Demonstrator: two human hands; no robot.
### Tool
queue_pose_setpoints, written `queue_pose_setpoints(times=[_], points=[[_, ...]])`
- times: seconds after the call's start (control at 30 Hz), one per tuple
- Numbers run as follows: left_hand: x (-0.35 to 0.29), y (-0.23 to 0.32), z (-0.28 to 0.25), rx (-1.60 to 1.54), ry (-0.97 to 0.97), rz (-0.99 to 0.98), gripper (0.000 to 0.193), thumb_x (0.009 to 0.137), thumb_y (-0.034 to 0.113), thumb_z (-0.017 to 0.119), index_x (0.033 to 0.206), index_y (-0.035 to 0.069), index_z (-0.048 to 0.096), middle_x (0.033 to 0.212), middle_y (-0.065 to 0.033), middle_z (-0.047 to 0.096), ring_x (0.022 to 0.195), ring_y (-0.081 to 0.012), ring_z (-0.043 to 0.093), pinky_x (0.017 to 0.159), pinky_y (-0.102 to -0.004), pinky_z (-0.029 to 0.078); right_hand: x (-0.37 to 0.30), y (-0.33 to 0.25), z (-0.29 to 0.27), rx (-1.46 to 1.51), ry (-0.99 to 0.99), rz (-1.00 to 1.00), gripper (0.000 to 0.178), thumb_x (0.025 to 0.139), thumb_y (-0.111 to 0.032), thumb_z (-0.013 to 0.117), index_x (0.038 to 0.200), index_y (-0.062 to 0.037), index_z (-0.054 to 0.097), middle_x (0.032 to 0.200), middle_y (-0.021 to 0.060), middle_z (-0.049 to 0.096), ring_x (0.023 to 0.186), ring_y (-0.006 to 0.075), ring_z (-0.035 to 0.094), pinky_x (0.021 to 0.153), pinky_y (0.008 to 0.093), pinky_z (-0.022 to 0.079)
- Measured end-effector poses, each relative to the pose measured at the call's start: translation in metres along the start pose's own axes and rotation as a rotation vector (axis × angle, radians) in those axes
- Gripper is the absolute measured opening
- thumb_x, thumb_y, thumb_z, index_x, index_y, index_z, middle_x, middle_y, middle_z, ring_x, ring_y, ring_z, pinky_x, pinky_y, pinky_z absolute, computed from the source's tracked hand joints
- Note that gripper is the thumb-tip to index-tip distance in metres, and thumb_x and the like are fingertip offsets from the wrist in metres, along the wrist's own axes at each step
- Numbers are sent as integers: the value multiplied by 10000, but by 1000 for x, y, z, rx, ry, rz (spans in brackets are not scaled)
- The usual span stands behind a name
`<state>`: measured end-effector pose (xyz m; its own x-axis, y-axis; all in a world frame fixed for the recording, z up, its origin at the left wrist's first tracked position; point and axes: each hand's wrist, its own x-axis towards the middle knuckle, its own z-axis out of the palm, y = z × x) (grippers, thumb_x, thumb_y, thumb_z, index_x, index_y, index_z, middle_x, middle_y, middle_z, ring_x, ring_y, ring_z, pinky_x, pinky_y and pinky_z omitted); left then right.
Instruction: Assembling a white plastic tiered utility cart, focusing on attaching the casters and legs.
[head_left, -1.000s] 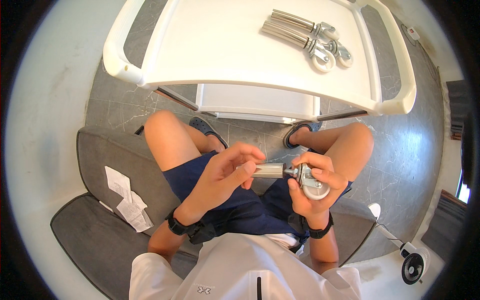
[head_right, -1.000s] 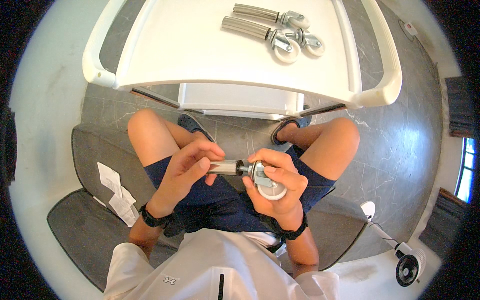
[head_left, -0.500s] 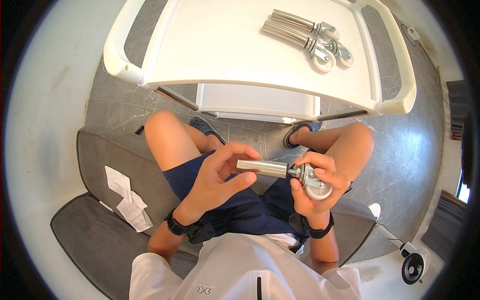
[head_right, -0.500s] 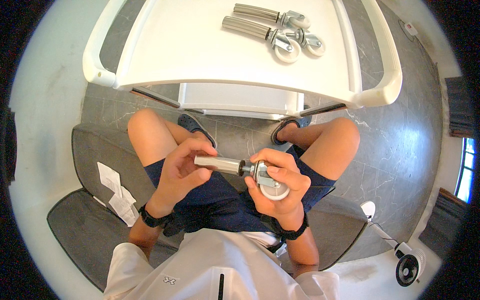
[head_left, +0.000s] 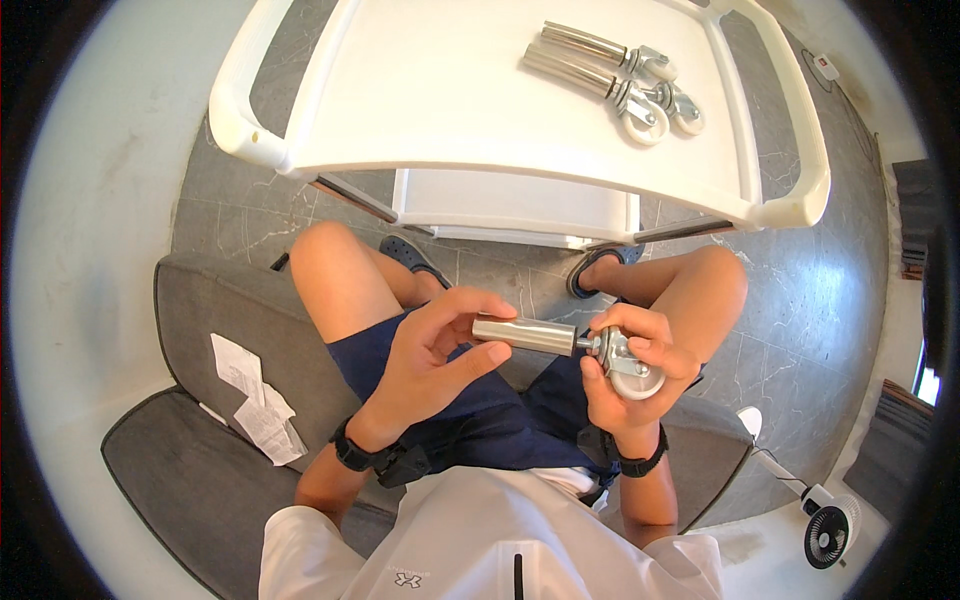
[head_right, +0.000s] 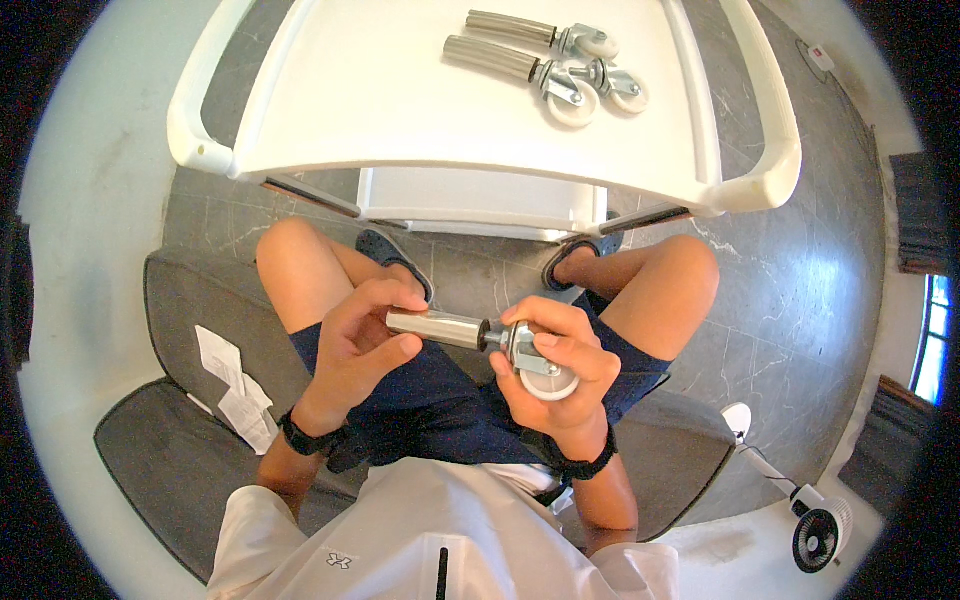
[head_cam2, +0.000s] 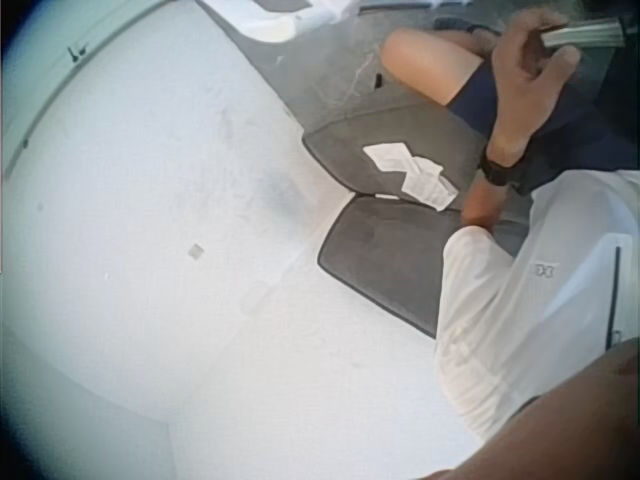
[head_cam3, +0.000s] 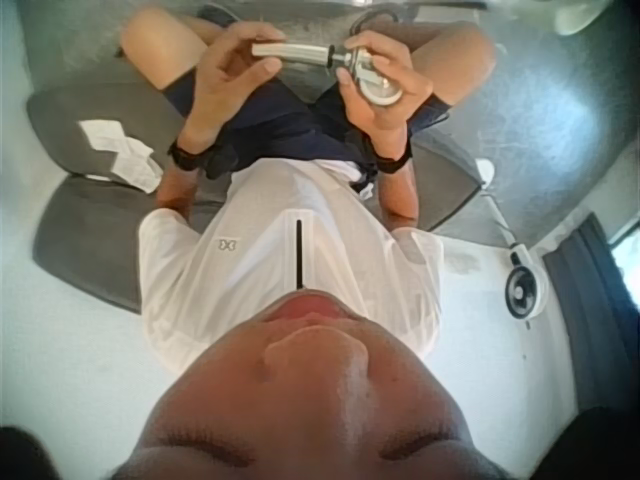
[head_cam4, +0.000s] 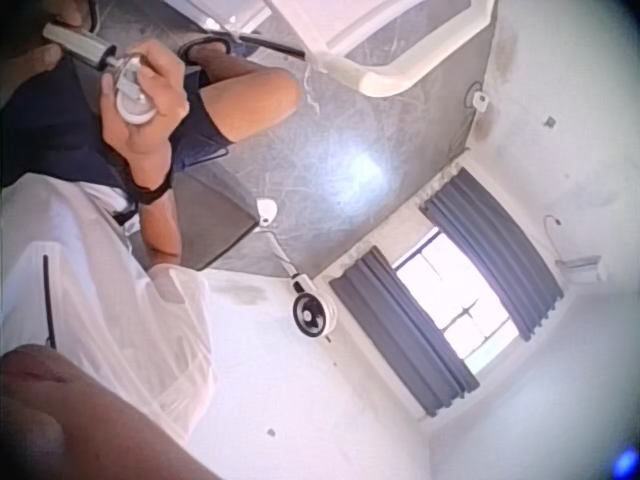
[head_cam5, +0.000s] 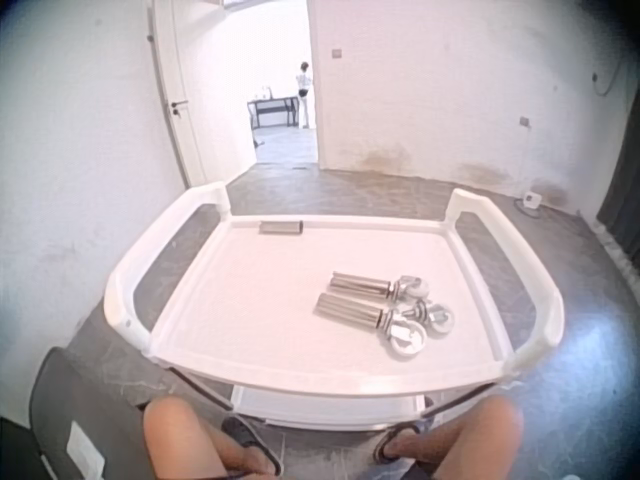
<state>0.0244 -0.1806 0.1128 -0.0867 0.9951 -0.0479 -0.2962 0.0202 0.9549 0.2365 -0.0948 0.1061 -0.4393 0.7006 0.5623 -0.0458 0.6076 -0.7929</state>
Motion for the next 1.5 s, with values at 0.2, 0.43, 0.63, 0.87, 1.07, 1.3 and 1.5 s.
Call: queue_pose_setpoints(times=[0.2, 0.43, 0.63, 0.87, 1.07, 1.3, 1.5], points=[[-6, -5, 1, 63, 18, 51, 317, 875, 13, 756, 1166, 3, 630, 1096, -64, 663, 978, -111, 648, 872, -264, 518, -9, 1, 0, 9, 19, 15, 605, 813, 32, 771, 1220, -97, 343, 1099, 274, 619, 936, 287, 667, 758, 347, 550], [-1, 6, -1, 140, -1, -146, 146, 974, 153, 658, 1013, 12, 656, 805, -34, 692, 735, -74, 630, 680, -219, 473, -4, 2, -1, 12, 27, 11, 625, 779, 47, 788, 1232, -97, 381, 1086, 265, 636, 902, 276, 673, 742, 345, 549], [1, 12, -4, 288, -84, -220, 222, 1016, 207, 591, 915, 19, 653, 682, -17, 648, 644, -52, 568, 596, -197, 405, -1, 3, 0, 35, 39, -13, 628, 764, 51, 798, 1240, -101, 418, 1078, 264, 649, 850, 266, 683, 697, 335, 552], [2, -5, -1, 110, -15, 13, 281, 887, 75, 761, 1111, 16, 603, 1025, -60, 615, 849, -117, 588, 773, -262, 478, -8, 4, 0, 34, 50, 5, 600, 786, 48, 783, 1224, -81, 394, 1087, 269, 637, 871, 268, 670, 725, 335, 545], [1, 3, 0, -21, -31, -40, 272, 917, 106, 733, 1132, 13, 593, 1009, -56, 588, 850, -125, 588, 732, -259, 476, -7, 3, -1, 37, 32, 23, 596, 798, 45, 775, 1219, -85, 375, 1089, 275, 632, 874, 261, 668, 728, 334, 543], [0, 0, 0, 26, 9, -60, 204, 989, 92, 631, 1167, -1, 592, 978, -45, 644, 856, -88, 617, 769, -224, 491, -5, 4, 1, 25, 37, 10, 605, 799, 41, 777, 1229, -90, 372, 1091, 273, 630, 871, 260, 669, 724, 328, 543], [0, -1, -10, -129, -108, -118, 259, 940, 18, 680, 1181, 11, 587, 1043, -35, 621, 949, -85, 609, 799, -226, 493, -7, 2, 1, 24, 29, 18, 602, 800, 40, 777, 1226, -91, 373, 1092, 267, 630, 879, 268, 665, 738, 342, 541]])
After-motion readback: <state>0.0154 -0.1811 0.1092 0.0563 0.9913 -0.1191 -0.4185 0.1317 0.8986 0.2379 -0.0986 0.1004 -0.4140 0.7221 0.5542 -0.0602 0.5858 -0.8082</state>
